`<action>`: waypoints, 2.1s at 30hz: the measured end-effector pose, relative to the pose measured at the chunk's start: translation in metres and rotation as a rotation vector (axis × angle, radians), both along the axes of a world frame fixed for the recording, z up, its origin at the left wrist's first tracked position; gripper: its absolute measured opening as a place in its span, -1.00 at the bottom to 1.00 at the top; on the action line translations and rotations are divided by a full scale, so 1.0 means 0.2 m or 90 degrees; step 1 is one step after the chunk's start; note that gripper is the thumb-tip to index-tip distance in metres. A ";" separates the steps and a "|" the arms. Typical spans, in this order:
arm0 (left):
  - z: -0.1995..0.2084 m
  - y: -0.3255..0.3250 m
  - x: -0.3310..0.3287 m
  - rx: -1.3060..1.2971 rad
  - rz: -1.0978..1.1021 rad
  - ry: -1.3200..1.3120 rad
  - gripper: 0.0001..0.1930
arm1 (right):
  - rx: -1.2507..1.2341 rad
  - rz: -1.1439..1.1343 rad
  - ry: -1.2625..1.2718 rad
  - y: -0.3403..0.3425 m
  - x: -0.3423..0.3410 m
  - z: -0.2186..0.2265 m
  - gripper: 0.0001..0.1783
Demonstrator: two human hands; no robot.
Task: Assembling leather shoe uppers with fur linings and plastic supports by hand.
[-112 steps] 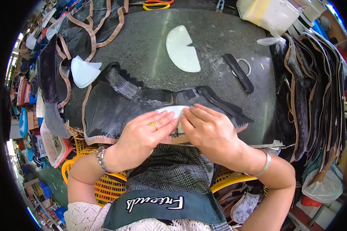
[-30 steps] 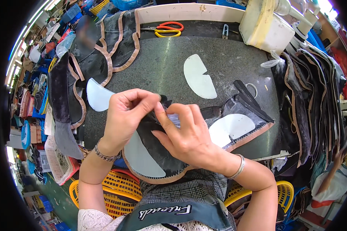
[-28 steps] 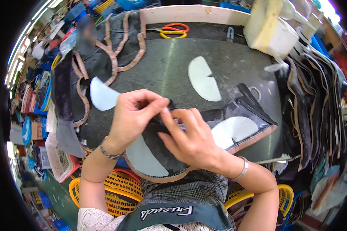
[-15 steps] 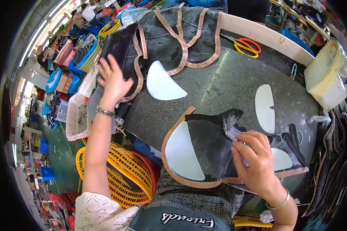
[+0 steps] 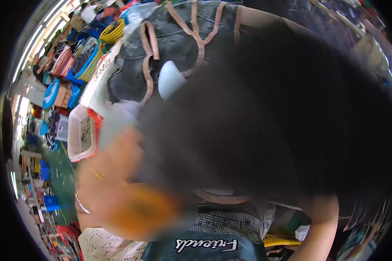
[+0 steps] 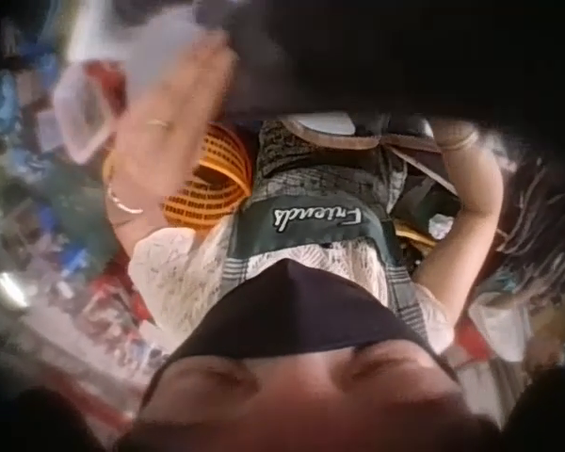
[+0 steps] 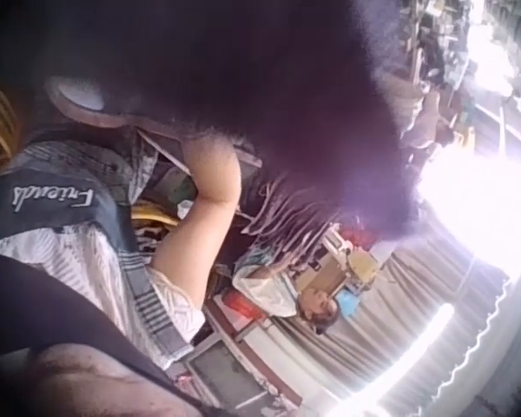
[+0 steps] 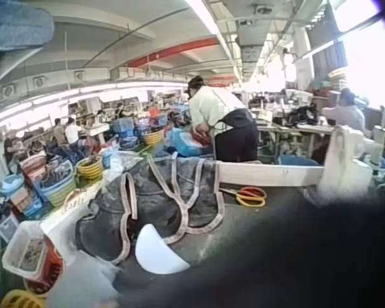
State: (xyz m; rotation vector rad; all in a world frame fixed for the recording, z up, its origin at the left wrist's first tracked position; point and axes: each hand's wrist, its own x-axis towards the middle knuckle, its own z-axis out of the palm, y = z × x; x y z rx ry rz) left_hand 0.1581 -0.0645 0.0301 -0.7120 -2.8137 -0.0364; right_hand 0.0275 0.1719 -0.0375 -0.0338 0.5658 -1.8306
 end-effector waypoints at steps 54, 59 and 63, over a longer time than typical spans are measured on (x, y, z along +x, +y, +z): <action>-0.61 0.01 0.13 1.225 0.047 -0.606 -0.71 | 0.299 -0.014 0.966 -0.14 0.42 -0.13 -0.74; -0.63 0.02 0.13 1.252 0.031 -0.596 -0.70 | 0.344 -0.044 0.971 -0.15 0.42 -0.14 -0.75; -0.64 0.02 0.14 1.241 0.045 -0.575 -0.70 | 0.346 -0.047 0.975 -0.15 0.41 -0.15 -0.76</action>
